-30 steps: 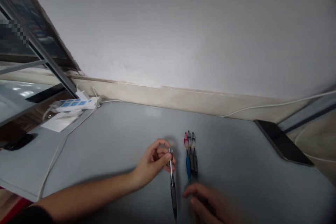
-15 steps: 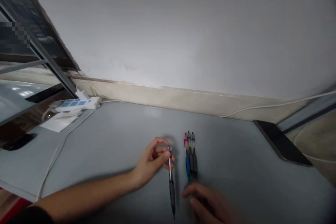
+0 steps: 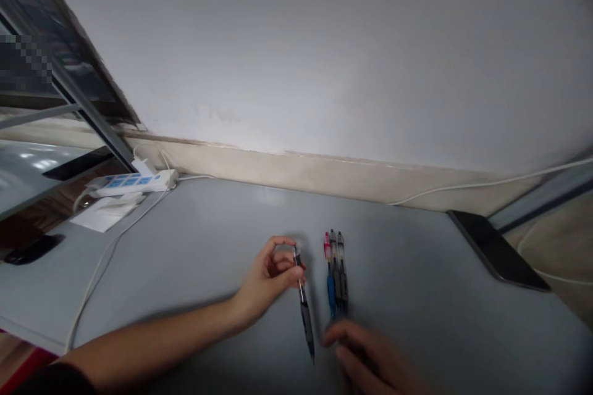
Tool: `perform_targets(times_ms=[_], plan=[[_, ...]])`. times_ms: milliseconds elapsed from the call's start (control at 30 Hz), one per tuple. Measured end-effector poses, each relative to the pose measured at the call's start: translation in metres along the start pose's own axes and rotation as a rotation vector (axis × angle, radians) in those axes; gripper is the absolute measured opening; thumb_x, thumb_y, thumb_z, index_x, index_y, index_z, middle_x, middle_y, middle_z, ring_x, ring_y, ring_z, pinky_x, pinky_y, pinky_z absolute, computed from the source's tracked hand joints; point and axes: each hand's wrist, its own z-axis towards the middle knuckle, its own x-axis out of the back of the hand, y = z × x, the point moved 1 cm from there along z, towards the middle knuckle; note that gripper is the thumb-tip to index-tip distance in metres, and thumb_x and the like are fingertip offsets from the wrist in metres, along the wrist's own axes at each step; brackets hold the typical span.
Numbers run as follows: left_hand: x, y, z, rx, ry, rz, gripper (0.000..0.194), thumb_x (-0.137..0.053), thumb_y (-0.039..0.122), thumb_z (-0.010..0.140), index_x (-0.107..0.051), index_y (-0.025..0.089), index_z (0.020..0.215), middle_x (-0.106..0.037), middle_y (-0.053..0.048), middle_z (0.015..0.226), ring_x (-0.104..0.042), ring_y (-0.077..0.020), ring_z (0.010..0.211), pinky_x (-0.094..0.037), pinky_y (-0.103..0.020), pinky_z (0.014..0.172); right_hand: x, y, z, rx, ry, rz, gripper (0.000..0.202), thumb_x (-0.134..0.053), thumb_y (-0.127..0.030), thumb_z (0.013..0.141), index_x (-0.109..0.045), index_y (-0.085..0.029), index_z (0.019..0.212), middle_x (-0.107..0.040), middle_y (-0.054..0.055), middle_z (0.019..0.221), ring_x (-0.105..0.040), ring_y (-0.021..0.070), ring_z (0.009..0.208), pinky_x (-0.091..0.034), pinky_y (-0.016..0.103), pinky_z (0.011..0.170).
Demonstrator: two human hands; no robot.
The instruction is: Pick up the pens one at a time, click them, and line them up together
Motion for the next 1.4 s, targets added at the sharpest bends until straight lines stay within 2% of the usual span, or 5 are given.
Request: perform_targets(times_ms=[567,733,1000,1200,1400], plan=[[-0.0007,0.0021,0.0005,0.022,-0.016,0.022,0.04,-0.092,0.027,0.077,-0.071,0.017,0.11,-0.077,-0.003,0.085,-0.068,-0.0124,0.067,-0.057,-0.027,0.069,0.0002,0.0033,0.0038,0.032,-0.015,-0.016,0.059,-0.042,-0.076,0.098,-0.069,-0.025,0.112,-0.056,-0.004,0.068,-0.051,0.0163,0.061,-0.039,0.027,0.058],[-0.0021,0.0045,-0.0006,0.019,-0.018,0.031,0.054,-0.092,0.029,0.077,-0.067,0.02,0.124,-0.076,-0.003,0.087,-0.069,-0.0123,0.068,-0.056,-0.027,0.068,0.001,0.0053,0.0041,0.041,-0.008,-0.023,0.06,-0.042,-0.077,0.098,-0.068,-0.025,0.112,-0.058,-0.003,0.07,-0.052,0.0166,0.06,-0.041,0.028,0.059],[0.0,0.0025,-0.0007,0.03,-0.033,0.053,0.037,-0.091,0.028,0.078,-0.071,0.017,0.107,-0.075,-0.002,0.081,-0.07,-0.013,0.066,-0.056,-0.028,0.068,0.0006,0.0072,0.005,0.041,-0.017,-0.034,0.059,-0.043,-0.076,0.098,-0.068,-0.025,0.112,-0.057,-0.003,0.069,-0.05,0.0168,0.061,-0.038,0.027,0.057],[0.0,0.0034,-0.0006,0.034,-0.051,0.041,0.063,-0.09,0.029,0.079,-0.059,0.025,0.134,-0.076,-0.002,0.089,-0.071,-0.0139,0.071,-0.057,-0.03,0.072,0.002,0.0048,0.0048,0.048,-0.026,-0.041,0.061,-0.04,-0.078,0.098,-0.068,-0.025,0.11,-0.057,-0.003,0.069,-0.049,0.0163,0.059,-0.038,0.028,0.056],[0.0005,0.0023,0.0006,0.038,-0.035,0.039,0.048,-0.092,0.031,0.077,-0.068,0.019,0.117,-0.076,-0.002,0.086,-0.07,-0.0122,0.068,-0.056,-0.026,0.068,0.0007,0.0054,0.0041,0.051,-0.019,-0.038,0.054,-0.042,-0.072,0.1,-0.067,-0.026,0.113,-0.056,-0.004,0.07,-0.052,0.018,0.064,-0.041,0.03,0.065]])
